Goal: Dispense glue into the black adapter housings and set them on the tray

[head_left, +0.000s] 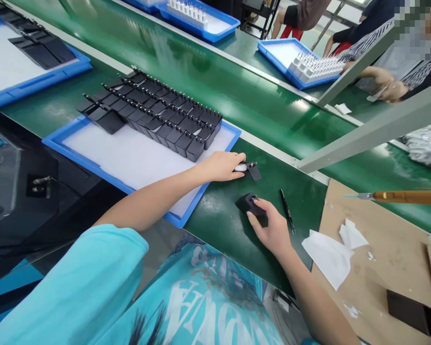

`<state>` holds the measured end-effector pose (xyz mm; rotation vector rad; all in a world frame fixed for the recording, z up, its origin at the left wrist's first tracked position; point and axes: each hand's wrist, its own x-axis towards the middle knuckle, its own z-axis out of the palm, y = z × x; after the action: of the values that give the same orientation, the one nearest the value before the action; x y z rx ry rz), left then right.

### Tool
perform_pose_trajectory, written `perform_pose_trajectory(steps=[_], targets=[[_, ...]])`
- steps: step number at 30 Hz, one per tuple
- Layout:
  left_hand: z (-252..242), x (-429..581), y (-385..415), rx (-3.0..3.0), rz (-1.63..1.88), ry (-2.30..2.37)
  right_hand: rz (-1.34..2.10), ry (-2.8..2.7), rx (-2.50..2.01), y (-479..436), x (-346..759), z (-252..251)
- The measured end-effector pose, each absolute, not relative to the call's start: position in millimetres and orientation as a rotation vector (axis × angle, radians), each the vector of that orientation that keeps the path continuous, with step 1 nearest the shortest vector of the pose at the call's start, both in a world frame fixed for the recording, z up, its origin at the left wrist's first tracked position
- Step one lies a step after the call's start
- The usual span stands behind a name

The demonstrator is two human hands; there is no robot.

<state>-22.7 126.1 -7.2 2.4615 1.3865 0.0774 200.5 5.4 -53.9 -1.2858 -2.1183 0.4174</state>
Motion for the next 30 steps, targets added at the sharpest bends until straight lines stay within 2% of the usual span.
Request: perform_pose_trajectory(steps=[6,9,22,30], targets=[[-11.7,-21.1,126.6,2.51,0.05,1.386,1.352,-1.298,-1.25,-1.0,190.4,-15.9],[-12.2,-20.8,126.0,2.513,0.048,1.388,1.607,-1.035,-1.201,-12.5,177.2,-2.5],[-11.0,-20.5,126.0,2.521,0.021,1.38,1.988,-0.442,-0.93,-43.2,138.8,-2.9],[-11.4,-19.9,126.3,2.528,0.016,1.391,2.045,-0.298,-0.846,-46.5,135.7,-3.5]])
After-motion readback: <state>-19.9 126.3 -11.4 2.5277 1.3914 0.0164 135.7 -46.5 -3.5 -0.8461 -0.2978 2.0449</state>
